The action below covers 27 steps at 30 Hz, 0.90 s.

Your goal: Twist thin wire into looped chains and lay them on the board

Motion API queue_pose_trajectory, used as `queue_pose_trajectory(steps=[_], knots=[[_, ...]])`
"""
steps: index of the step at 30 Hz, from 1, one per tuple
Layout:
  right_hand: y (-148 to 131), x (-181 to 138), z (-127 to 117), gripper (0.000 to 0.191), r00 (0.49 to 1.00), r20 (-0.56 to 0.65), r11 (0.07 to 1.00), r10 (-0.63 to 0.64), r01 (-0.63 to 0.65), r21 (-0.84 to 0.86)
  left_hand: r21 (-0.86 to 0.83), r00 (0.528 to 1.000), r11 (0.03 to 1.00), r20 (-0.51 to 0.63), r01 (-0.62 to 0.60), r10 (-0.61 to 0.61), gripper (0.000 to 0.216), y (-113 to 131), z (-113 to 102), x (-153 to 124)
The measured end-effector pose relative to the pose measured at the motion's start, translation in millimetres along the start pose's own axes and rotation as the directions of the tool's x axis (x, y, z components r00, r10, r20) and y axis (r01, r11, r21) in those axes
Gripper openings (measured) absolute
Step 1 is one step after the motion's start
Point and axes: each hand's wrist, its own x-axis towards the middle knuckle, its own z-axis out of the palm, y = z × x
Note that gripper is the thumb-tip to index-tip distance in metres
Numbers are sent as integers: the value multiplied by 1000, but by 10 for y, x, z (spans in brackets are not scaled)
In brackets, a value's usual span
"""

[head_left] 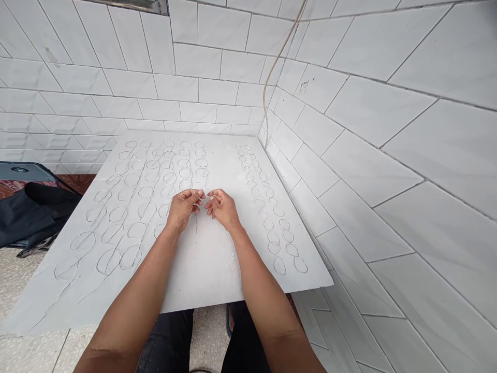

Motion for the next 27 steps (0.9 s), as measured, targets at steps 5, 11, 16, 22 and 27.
queue_pose_trajectory(steps=[5,11,16,22,27], knots=[[13,-22,14,25,998,15,997,-68,68,-48,-101,999,994,29,48,-46,23,-11,-28,22],[-58,-80,-70,26,983,137,989,-121,131,-70,-230,960,938,173,259,-222,12,19,-139,72],[-110,-126,-104,27,982,176,992,-68,85,-90,-238,924,907,252,348,-289,10,18,-206,94],[-63,-100,-106,31,990,119,977,-72,94,-191,-113,960,974,221,199,-170,21,54,-169,51],[-25,-88,-85,29,989,76,948,-127,144,-282,-21,980,992,159,122,-117,36,62,-103,12]])
